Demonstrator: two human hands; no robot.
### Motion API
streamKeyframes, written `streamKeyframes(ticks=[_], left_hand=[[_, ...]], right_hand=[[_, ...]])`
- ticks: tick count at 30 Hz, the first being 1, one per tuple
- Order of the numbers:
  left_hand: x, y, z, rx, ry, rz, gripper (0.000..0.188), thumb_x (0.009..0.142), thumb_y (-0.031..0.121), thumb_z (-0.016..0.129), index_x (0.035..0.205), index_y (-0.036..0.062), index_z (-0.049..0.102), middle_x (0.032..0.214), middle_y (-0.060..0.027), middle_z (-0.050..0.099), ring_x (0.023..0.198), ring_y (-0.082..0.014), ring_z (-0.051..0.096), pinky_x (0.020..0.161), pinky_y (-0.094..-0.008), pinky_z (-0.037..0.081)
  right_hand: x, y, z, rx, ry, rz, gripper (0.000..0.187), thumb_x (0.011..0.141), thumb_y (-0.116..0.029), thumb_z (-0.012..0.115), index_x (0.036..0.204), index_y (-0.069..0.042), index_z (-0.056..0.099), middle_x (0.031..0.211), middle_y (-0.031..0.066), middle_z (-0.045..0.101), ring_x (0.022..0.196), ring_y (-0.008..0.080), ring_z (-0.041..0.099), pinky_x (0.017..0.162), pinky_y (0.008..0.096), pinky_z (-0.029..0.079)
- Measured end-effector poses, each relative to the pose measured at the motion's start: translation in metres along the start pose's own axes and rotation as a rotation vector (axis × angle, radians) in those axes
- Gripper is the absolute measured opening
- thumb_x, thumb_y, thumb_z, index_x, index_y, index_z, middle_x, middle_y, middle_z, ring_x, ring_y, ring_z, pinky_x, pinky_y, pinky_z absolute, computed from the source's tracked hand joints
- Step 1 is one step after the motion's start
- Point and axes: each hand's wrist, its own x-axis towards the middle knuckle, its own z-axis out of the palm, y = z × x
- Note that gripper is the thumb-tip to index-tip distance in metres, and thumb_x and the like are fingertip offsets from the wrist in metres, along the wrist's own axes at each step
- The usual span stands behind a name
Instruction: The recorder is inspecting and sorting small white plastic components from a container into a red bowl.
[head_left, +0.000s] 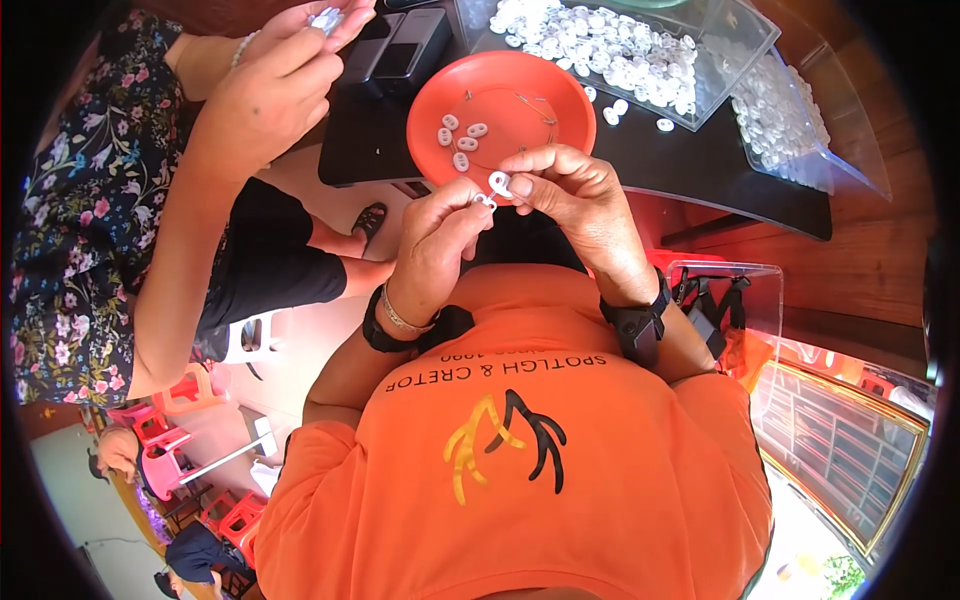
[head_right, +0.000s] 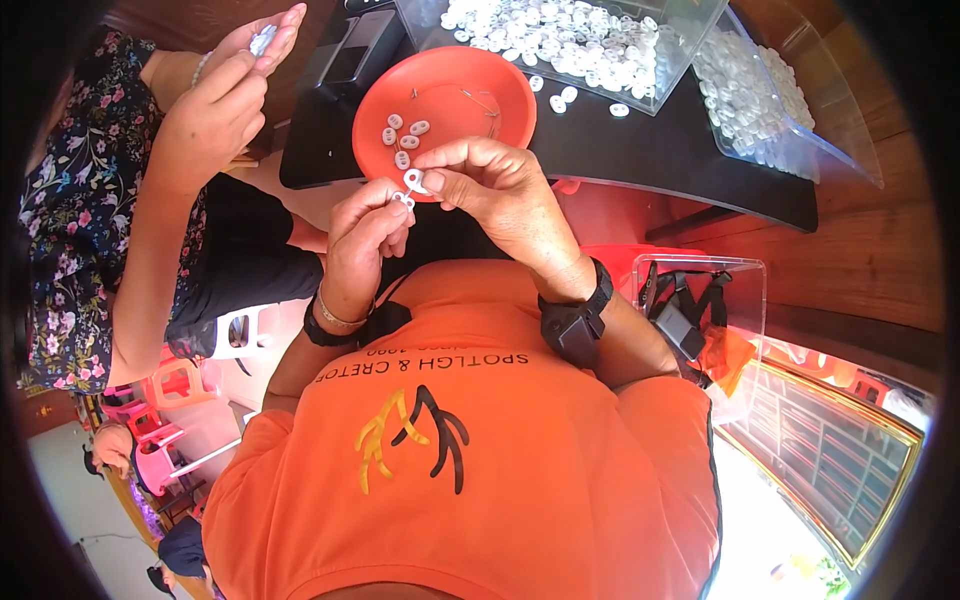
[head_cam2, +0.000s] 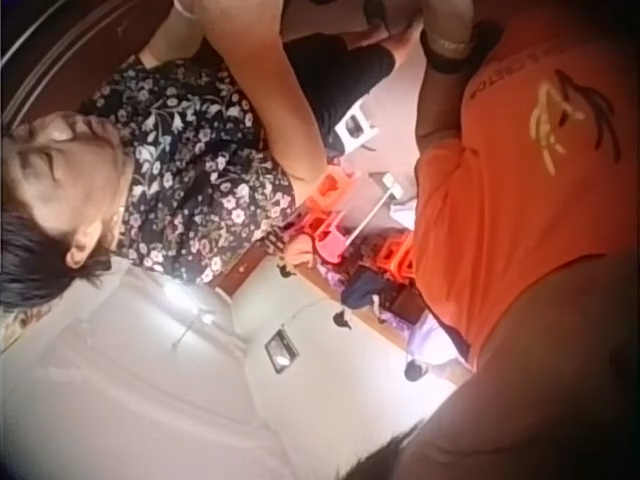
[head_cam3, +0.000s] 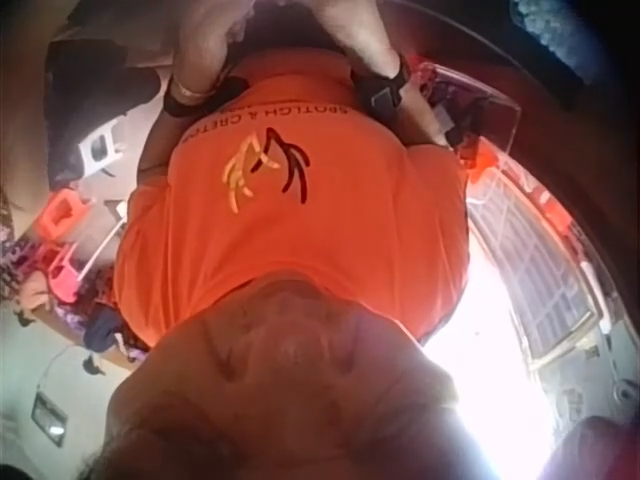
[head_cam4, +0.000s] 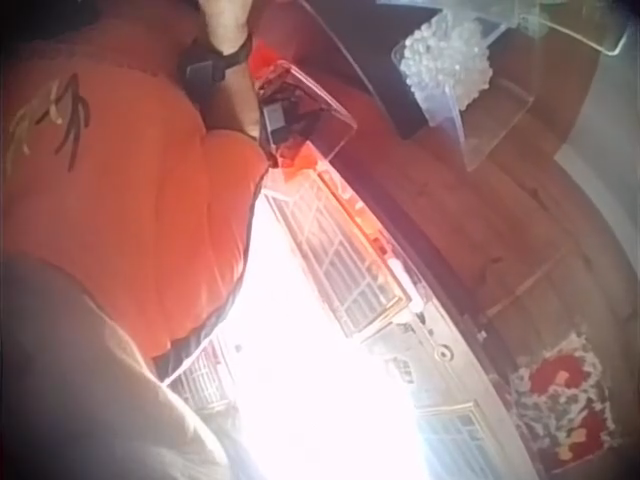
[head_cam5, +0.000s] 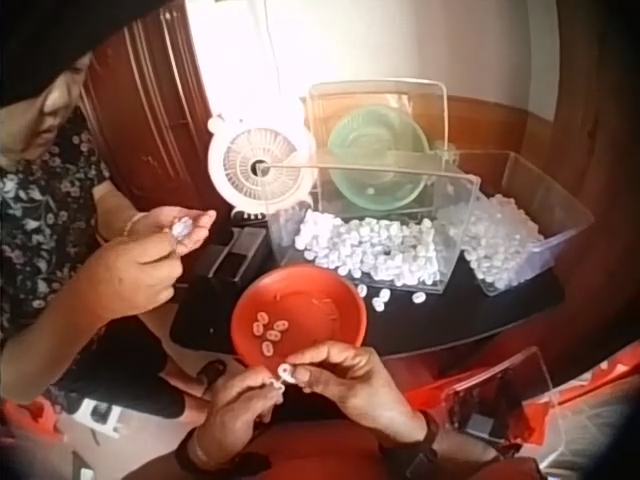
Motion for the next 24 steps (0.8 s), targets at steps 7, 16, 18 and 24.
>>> streamKeyframes(ticks=[7, 16, 18, 24], left_hand=[[-0.0006, 0.0004, 0.0005, 0.039, 0.012, 0.004, 0.018, 0.086, 0.012, 0.053, 0.072, 0.0007, 0.052, 0.056, 0.0028, 0.043, 0.049, -0.0039, 0.037, 0.045, -0.0223, 0.029], [-0.0031, -0.0020, 0.0008, 0.035, 0.007, -0.004, 0.017, 0.086, 0.012, 0.053, 0.073, 0.0007, 0.053, 0.055, 0.0031, 0.043, 0.049, -0.0033, 0.036, 0.044, -0.0225, 0.028], [-0.0044, -0.0033, 0.0008, 0.034, 0.008, 0.005, 0.017, 0.086, 0.012, 0.053, 0.074, 0.0007, 0.053, 0.055, 0.0031, 0.043, 0.049, -0.0032, 0.036, 0.044, -0.0225, 0.028], [-0.0059, -0.0021, 0.0025, 0.023, 0.008, -0.004, 0.017, 0.087, 0.012, 0.053, 0.075, 0.0004, 0.054, 0.055, 0.0035, 0.043, 0.049, -0.0031, 0.036, 0.044, -0.0225, 0.027]], right_hand=[[-0.0034, -0.0052, 0.0032, -0.063, 0.011, -0.054, 0.012, 0.088, -0.003, 0.062, 0.099, 0.000, 0.065, 0.089, 0.0018, 0.067, 0.083, 0.0070, 0.059, 0.077, 0.0224, 0.049], [-0.0055, 0.0001, 0.0031, -0.121, 0.015, -0.086, 0.012, 0.088, 0.000, 0.061, 0.099, -0.001, 0.066, 0.092, 0.0037, 0.067, 0.087, 0.0093, 0.061, 0.080, 0.0236, 0.049], [-0.0056, 0.0009, 0.0027, -0.143, 0.005, -0.087, 0.012, 0.088, 0.000, 0.061, 0.099, -0.001, 0.066, 0.093, 0.0036, 0.067, 0.087, 0.0091, 0.061, 0.080, 0.0236, 0.049], [-0.0068, 0.0016, 0.0072, -0.149, 0.007, -0.109, 0.008, 0.088, -0.001, 0.061, 0.094, 0.000, 0.065, 0.086, 0.0018, 0.067, 0.083, 0.0066, 0.060, 0.077, 0.0224, 0.049]])
